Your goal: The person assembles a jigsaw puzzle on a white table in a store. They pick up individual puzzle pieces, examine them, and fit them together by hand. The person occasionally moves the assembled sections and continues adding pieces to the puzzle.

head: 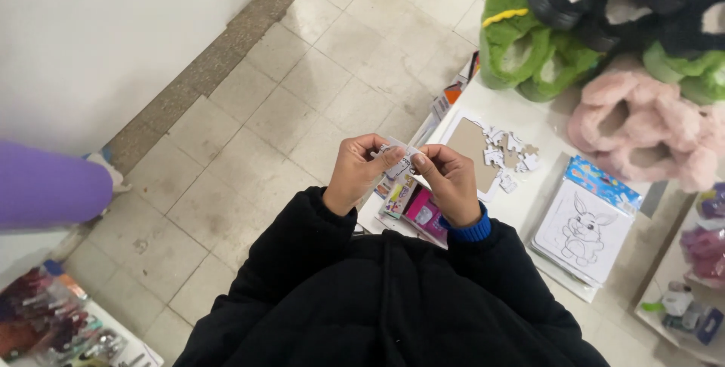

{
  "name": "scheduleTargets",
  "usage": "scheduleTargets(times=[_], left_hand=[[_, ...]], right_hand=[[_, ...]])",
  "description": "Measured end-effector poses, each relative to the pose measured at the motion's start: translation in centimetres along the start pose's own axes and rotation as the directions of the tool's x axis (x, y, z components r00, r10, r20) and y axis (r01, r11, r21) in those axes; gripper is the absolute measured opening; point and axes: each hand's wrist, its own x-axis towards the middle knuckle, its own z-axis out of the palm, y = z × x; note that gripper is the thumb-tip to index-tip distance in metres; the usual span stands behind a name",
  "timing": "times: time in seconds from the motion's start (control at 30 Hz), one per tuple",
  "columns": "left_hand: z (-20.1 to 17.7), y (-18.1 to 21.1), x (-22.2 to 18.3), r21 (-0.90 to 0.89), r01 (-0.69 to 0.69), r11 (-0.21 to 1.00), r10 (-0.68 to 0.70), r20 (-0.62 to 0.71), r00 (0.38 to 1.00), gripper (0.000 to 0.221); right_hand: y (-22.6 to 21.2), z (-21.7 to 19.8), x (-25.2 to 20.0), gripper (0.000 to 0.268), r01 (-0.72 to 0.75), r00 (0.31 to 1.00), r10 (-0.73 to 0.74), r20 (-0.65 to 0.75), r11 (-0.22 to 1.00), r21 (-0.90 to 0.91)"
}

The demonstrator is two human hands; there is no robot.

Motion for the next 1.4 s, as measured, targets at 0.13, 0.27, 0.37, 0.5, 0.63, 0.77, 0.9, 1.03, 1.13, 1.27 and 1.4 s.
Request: scheduleTargets(times=[0.13, 0.27, 0.37, 0.5, 0.63, 0.77, 0.9, 1.03, 1.13, 1.27, 1.4], left_hand=[[2.2, -0.2, 2.8, 0.099, 0.08, 0.992, -0.093, 0.135, 0.987, 0.022], [4.8, -1.4, 4.9, 0.21, 0.141, 0.967, -0.188, 0.22, 0.957, 0.023], [6.4, -1.8, 6.0, 0.261, 0.077, 0.962, -0.154, 0.292, 0.944, 0.025], [7.0, -2.7, 7.1, 0.256, 0.049, 0.965, -0.133, 0.326, 0.936, 0.024], [5.9, -2.4, 8.2, 0.337, 0.018, 0.941, -0.125, 0.298, 0.946, 0.018], [5.7, -3.9, 7.8, 0.27, 0.085, 0.959, -0.142, 0.197, 0.97, 0.018], [5.7, -3.4, 8.6, 0.24, 0.109, 0.965, -0.161, 0.208, 0.965, 0.022], [6.0, -4.1, 8.2, 0.269, 0.085, 0.96, -0.148, 0.223, 0.964, 0.024], [6.1, -4.5, 7.9, 0.189, 0.105, 0.976, -0.149, 0.237, 0.96, 0.024], [5.6, -4.3, 7.4, 0.154, 0.129, 0.98, -0.167, 0.264, 0.95, 0.021], [4.8, -4.4, 6.7, 0.149, 0.124, 0.981, -0.156, 0.226, 0.962, 0.019]], right_hand=[[0.3, -3.1, -0.7, 0.022, 0.015, 0.995, -0.014, -0.101, 1.0, 0.008], [-0.4, -5.8, -1.8, 0.022, 0.002, 0.984, -0.006, -0.176, 1.0, -0.025], [-0.5, -7.2, -2.2, 0.021, 0.0, 0.975, 0.003, -0.222, 1.0, 0.014], [-0.1, -8.6, -2.0, 0.02, 0.022, 0.973, -0.015, -0.23, 0.999, 0.03], [1.3, -14.0, -1.2, 0.019, 0.109, 0.886, -0.138, -0.443, 0.99, -0.089], [-0.2, -13.2, -1.7, 0.021, -0.073, 0.958, 0.022, -0.288, 0.983, -0.169], [-0.5, -13.5, -0.9, 0.028, -0.323, 0.904, 0.071, -0.421, 0.76, -0.564], [-0.8, -13.3, -1.0, 0.034, 0.055, 0.905, -0.375, -0.199, 0.568, -0.821], [-1.8, -10.5, -0.6, 0.031, 0.009, 0.953, -0.204, -0.223, 0.758, -0.652], [-0.4, -8.8, -0.4, 0.027, -0.148, 0.975, 0.076, -0.21, 0.924, -0.351], [0.2, -8.3, -0.4, 0.024, -0.083, 0.984, 0.03, -0.174, 0.948, -0.308]])
